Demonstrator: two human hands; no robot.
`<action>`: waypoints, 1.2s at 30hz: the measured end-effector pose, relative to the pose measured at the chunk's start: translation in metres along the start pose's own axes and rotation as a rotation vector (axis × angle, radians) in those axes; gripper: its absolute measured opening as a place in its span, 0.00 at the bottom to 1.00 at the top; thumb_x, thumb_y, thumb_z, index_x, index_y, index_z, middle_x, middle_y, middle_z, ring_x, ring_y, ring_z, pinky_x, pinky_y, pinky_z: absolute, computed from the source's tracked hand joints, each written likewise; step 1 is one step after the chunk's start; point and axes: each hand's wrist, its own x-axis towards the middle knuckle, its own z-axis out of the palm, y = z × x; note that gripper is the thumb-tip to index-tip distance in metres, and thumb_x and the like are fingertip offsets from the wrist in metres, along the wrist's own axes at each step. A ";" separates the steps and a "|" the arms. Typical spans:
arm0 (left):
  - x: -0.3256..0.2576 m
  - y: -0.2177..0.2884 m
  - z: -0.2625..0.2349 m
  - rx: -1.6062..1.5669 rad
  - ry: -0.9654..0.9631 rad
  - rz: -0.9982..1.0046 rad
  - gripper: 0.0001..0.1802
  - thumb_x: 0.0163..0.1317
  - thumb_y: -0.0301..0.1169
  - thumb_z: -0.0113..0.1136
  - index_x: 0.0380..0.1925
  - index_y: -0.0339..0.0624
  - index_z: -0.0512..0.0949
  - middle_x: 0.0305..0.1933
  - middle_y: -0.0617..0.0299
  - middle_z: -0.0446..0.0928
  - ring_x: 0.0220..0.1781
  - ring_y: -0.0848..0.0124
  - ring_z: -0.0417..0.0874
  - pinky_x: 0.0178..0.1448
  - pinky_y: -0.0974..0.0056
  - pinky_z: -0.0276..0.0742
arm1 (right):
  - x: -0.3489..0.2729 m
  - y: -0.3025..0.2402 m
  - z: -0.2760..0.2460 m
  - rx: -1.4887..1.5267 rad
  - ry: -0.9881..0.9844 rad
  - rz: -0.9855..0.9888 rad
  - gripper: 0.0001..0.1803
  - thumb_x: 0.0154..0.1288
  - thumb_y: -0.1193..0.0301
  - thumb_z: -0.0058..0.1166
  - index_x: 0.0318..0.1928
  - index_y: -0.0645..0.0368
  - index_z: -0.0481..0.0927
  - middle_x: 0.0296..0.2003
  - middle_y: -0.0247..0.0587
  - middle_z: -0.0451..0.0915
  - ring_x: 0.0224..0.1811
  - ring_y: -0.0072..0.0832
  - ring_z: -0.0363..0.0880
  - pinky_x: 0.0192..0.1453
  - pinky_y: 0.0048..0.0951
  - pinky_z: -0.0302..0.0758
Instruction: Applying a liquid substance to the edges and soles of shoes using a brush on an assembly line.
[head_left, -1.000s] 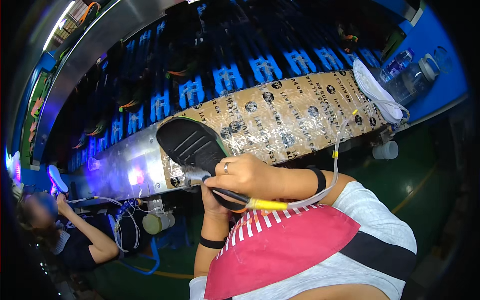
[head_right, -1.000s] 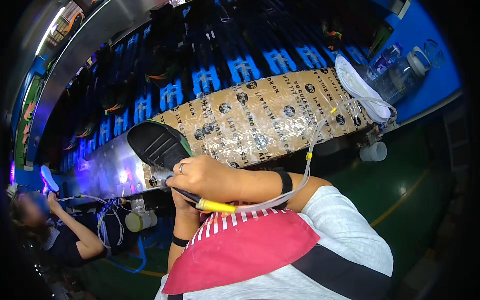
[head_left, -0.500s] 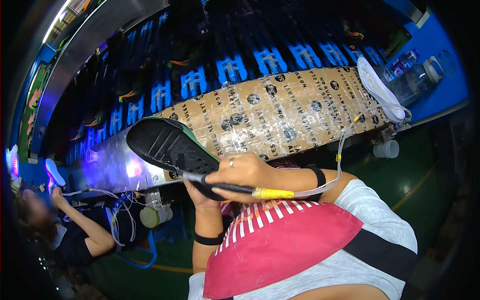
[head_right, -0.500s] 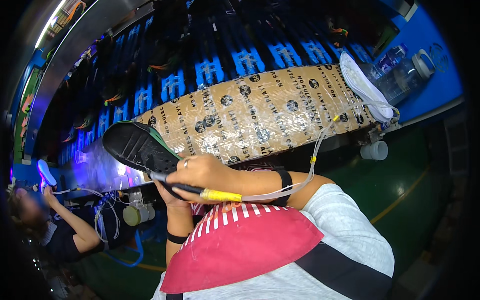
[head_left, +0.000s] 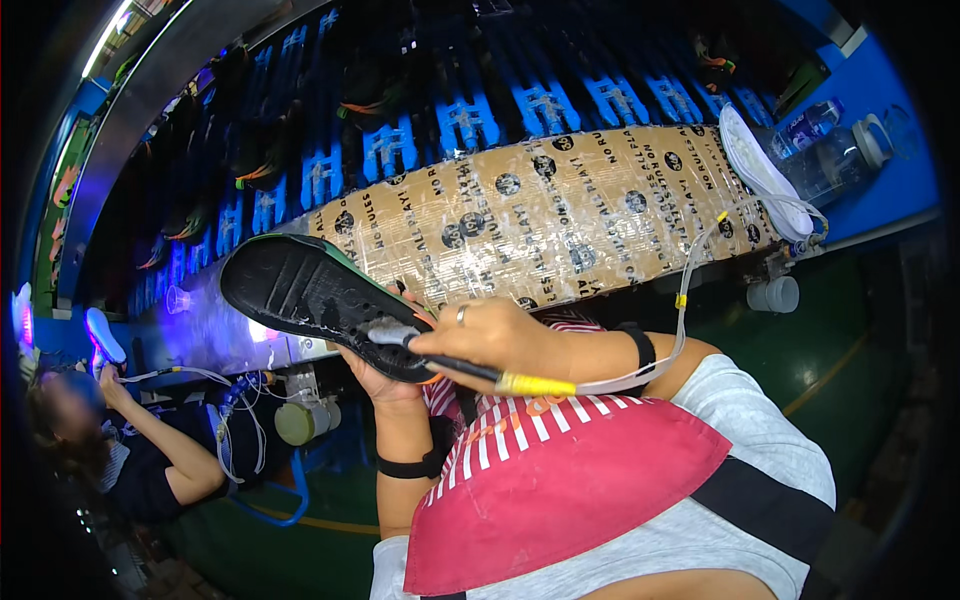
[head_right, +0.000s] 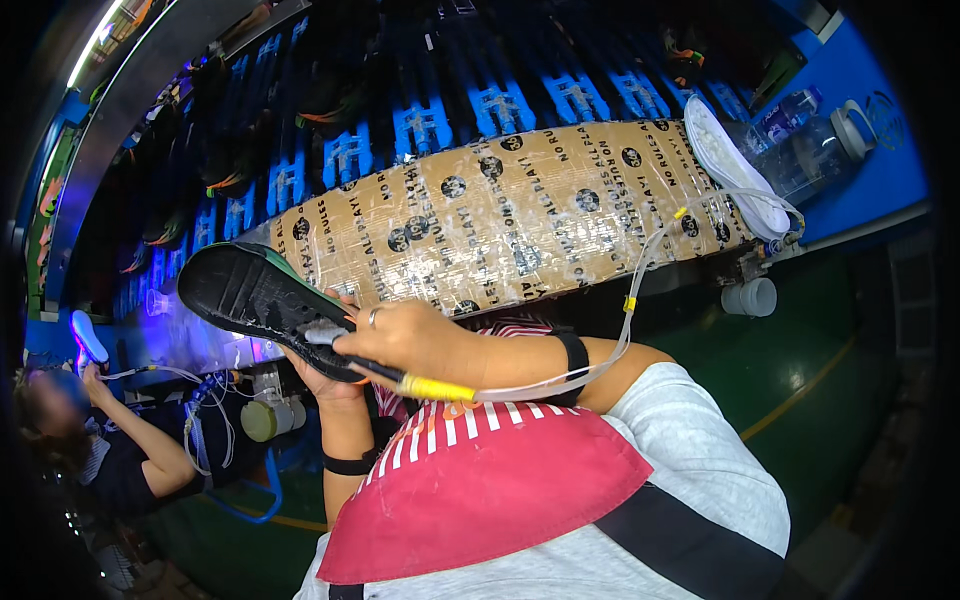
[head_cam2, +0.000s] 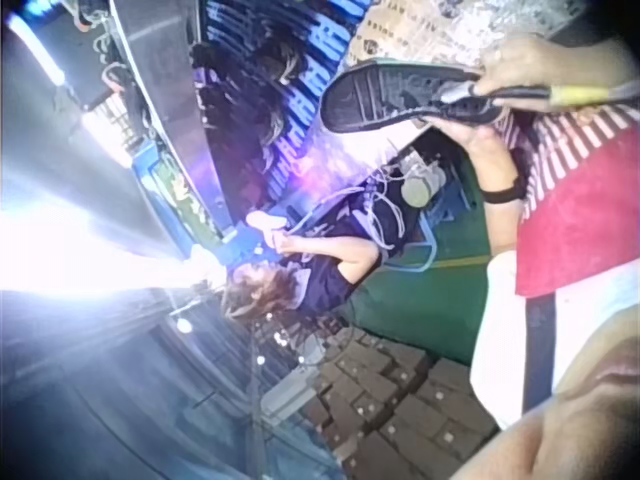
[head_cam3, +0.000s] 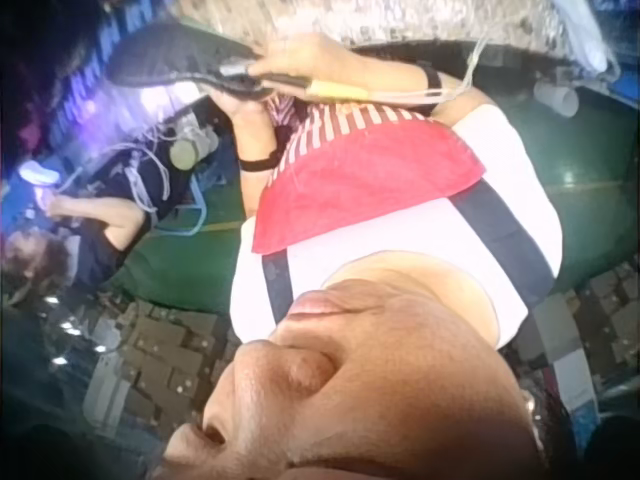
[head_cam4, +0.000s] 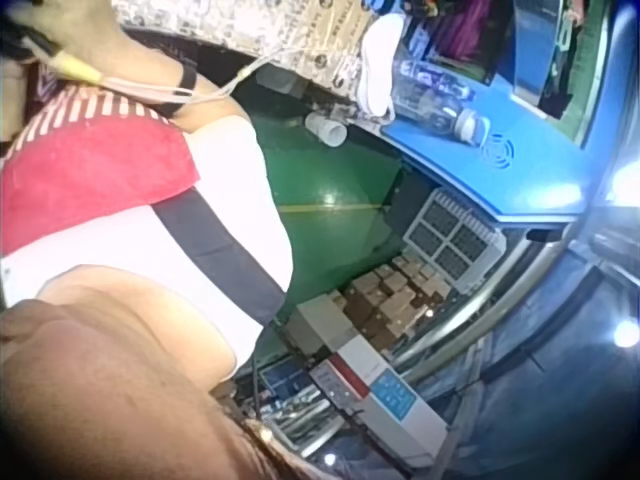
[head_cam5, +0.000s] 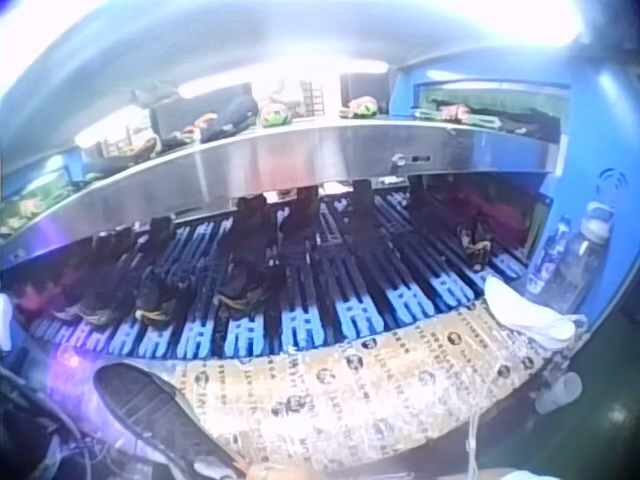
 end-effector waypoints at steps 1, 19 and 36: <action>0.001 0.001 0.000 0.026 -0.057 0.001 0.34 0.56 0.56 0.51 0.54 0.43 0.68 0.52 0.53 0.72 0.55 0.55 0.70 0.60 0.53 0.67 | -0.004 -0.001 0.004 0.019 -0.074 0.049 0.15 0.48 0.76 0.61 0.40 0.57 0.79 0.26 0.41 0.75 0.27 0.34 0.76 0.28 0.31 0.72; -0.002 0.038 0.013 0.332 -0.208 -0.057 0.45 0.41 0.59 0.66 0.54 0.39 0.67 0.51 0.53 0.72 0.54 0.58 0.71 0.61 0.54 0.65 | 0.004 -0.003 -0.021 0.652 -0.433 0.446 0.13 0.50 0.69 0.61 0.39 0.53 0.82 0.23 0.42 0.78 0.23 0.34 0.76 0.28 0.28 0.69; 0.001 0.059 -0.007 0.445 -0.039 -0.104 0.44 0.42 0.45 0.71 0.56 0.35 0.64 0.54 0.47 0.71 0.51 0.56 0.77 0.54 0.56 0.75 | -0.007 0.005 -0.015 0.331 -0.395 0.123 0.14 0.50 0.70 0.61 0.41 0.51 0.82 0.26 0.42 0.78 0.28 0.37 0.76 0.30 0.34 0.71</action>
